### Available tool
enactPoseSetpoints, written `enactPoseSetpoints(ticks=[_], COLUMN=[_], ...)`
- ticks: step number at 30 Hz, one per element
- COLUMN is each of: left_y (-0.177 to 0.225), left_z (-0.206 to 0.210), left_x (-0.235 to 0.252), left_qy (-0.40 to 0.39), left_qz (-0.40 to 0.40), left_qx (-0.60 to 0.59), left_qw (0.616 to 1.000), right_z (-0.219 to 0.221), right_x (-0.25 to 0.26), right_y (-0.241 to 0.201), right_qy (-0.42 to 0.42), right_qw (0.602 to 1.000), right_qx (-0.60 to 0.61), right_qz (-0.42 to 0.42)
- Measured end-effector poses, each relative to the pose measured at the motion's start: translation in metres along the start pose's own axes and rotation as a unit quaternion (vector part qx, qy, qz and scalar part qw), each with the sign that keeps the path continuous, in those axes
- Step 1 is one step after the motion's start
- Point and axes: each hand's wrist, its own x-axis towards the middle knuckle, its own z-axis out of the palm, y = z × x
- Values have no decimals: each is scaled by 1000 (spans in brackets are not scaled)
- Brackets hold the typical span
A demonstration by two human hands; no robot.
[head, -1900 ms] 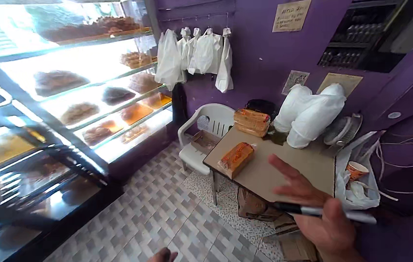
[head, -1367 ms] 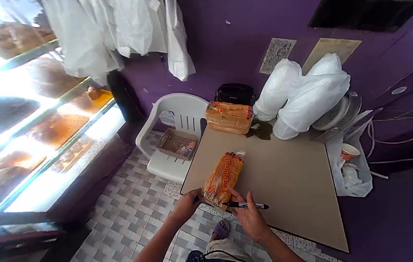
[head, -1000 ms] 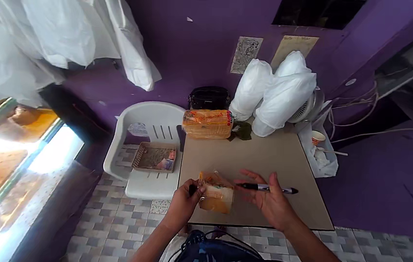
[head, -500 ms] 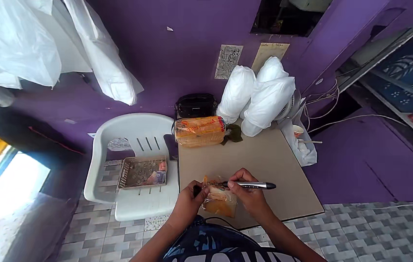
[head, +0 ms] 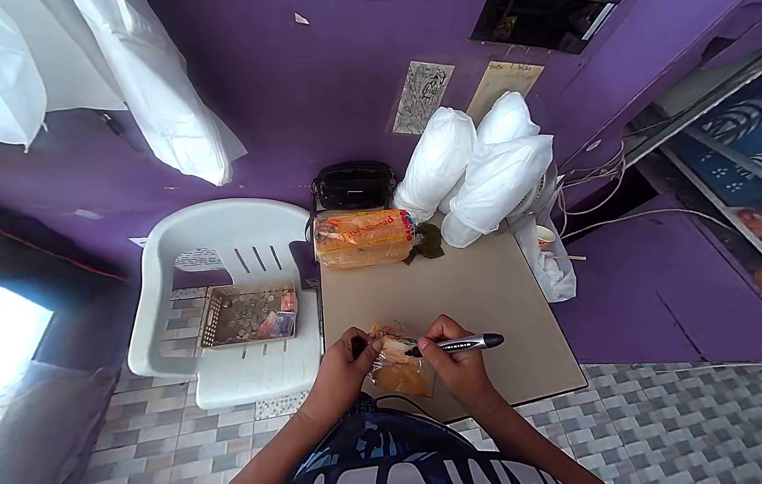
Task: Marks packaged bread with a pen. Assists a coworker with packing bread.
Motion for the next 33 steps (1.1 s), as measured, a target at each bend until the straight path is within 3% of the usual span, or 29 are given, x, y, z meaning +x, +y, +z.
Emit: enactPoseSetpoints(ticks=[33], left_y=[2], left_z=[6], left_x=[1], left_qy=[6], left_qz=[9], left_qx=[-15], left_qw=[1000], right_z=[1], right_x=[0], right_y=[2], right_qy=[-18], right_qw=[998], right_qx=[-62], right_qz=[-10])
